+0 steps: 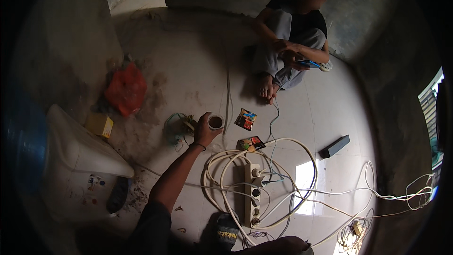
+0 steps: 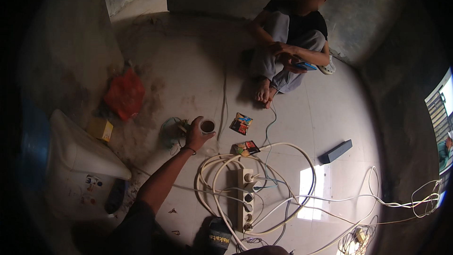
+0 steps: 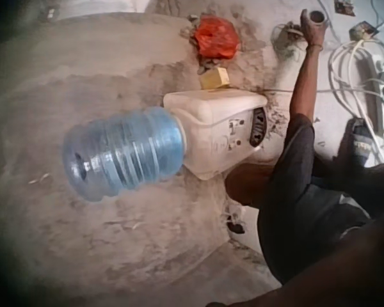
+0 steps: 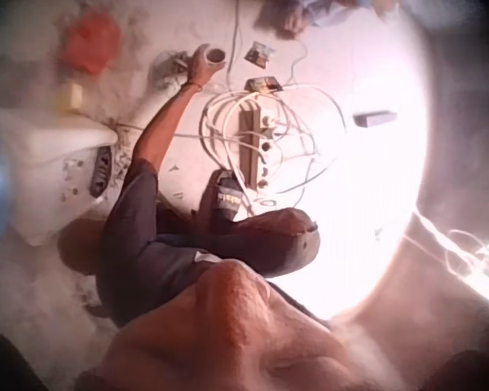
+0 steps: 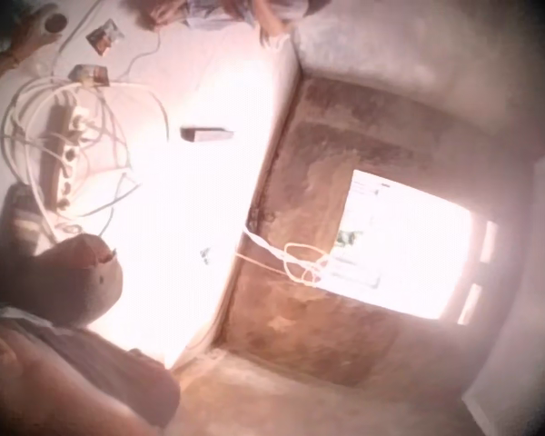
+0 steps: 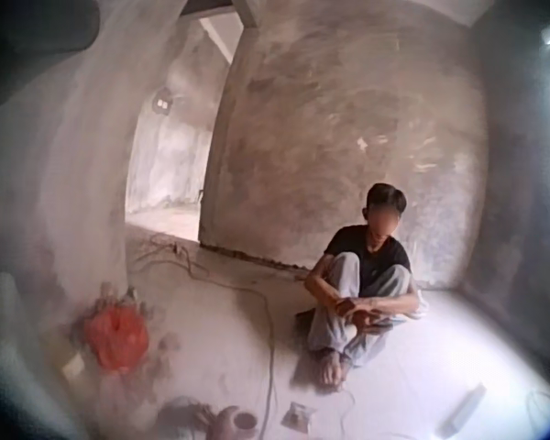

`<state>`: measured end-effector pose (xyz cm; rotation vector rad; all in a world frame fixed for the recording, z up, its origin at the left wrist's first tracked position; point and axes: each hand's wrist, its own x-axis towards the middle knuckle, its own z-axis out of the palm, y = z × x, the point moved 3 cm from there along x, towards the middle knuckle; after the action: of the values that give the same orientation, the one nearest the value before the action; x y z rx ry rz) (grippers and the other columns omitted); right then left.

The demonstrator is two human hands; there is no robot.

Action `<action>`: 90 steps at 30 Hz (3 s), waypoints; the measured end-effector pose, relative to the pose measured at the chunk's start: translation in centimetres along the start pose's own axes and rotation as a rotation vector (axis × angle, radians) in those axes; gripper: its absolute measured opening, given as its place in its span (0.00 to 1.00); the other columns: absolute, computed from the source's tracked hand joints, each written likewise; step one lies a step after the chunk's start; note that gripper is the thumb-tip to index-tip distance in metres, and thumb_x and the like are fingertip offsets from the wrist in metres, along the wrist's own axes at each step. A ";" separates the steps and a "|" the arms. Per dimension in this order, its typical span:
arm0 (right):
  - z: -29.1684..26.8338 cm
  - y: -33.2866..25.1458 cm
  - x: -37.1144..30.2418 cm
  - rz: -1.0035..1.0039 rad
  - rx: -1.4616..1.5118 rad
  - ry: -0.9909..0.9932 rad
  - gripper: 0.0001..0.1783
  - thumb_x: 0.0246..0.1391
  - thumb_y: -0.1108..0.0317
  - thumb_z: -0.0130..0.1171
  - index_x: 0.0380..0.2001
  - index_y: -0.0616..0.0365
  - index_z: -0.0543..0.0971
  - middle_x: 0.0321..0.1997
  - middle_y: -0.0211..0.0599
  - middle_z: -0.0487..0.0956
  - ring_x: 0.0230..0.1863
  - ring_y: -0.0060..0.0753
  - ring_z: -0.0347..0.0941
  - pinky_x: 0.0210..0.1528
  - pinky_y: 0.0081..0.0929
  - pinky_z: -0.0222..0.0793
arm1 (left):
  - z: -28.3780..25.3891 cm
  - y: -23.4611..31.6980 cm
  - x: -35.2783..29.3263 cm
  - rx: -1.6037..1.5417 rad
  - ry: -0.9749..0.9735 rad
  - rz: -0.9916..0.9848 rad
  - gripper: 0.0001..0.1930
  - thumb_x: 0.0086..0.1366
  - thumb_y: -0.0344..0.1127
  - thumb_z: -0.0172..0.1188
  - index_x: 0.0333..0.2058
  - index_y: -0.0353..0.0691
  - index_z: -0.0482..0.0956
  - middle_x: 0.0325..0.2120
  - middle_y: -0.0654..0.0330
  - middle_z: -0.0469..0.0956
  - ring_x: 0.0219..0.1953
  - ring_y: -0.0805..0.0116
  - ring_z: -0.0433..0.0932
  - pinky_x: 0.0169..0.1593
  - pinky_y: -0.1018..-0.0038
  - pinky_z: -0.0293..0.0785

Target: The person opens instant coffee packets and empties them into a plastic cup, dispenses water into the cup from a water dispenser, and stirs the mixture with a stick.

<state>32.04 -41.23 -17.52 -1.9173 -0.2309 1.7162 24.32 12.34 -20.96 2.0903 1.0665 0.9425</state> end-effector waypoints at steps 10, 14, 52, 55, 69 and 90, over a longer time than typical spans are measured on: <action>-0.9 2.2 -1.6 0.076 -0.014 -0.015 0.14 0.60 0.62 0.59 0.42 0.62 0.82 0.36 0.37 0.83 0.33 0.27 0.79 0.37 0.25 0.75 | 3.7 -2.7 1.2 0.017 -0.015 0.045 0.46 0.44 0.42 0.79 0.59 0.42 0.62 0.51 0.48 0.71 0.55 0.49 0.70 0.56 0.58 0.70; -1.7 1.4 -2.9 0.053 -0.110 -0.092 0.14 0.61 0.62 0.59 0.43 0.62 0.82 0.35 0.36 0.84 0.34 0.26 0.79 0.37 0.25 0.75 | 4.5 -2.3 1.4 0.017 -0.070 -0.069 0.46 0.43 0.44 0.79 0.59 0.41 0.62 0.51 0.46 0.70 0.55 0.48 0.70 0.57 0.58 0.70; 0.5 -30.2 -0.1 -1.040 0.003 0.492 0.21 0.47 0.75 0.71 0.46 0.63 0.77 0.33 0.40 0.83 0.35 0.27 0.80 0.39 0.24 0.77 | -3.9 20.0 -9.1 -1.141 -0.633 -0.139 0.25 0.60 0.33 0.69 0.54 0.31 0.73 0.41 0.61 0.81 0.41 0.78 0.78 0.47 0.80 0.77; 0.1 -29.0 -0.9 -1.005 0.170 0.520 0.19 0.46 0.74 0.72 0.43 0.64 0.80 0.33 0.41 0.84 0.35 0.27 0.80 0.40 0.25 0.77 | -3.4 20.0 -11.1 -1.129 -0.638 -0.108 0.26 0.57 0.30 0.71 0.54 0.33 0.73 0.44 0.61 0.80 0.45 0.77 0.78 0.51 0.78 0.75; 3.3 -27.9 -1.8 -1.019 -0.153 0.498 0.15 0.47 0.75 0.66 0.41 0.59 0.86 0.29 0.32 0.77 0.33 0.23 0.69 0.40 0.23 0.67 | -3.6 17.0 -13.5 -1.463 -0.555 -0.612 0.21 0.72 0.45 0.52 0.49 0.29 0.76 0.43 0.54 0.80 0.46 0.66 0.81 0.52 0.68 0.77; 6.3 -26.3 -1.0 -0.959 0.015 0.355 0.18 0.56 0.71 0.64 0.51 0.58 0.79 0.32 0.30 0.77 0.41 0.24 0.73 0.42 0.22 0.71 | -2.8 14.7 -14.1 -0.748 -0.251 -0.183 0.14 0.72 0.40 0.54 0.39 0.35 0.81 0.30 0.58 0.82 0.32 0.72 0.82 0.38 0.74 0.76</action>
<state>31.86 -17.98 -3.67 -1.6296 -0.8296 0.7333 22.21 -6.39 -12.65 1.4169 0.6225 0.7962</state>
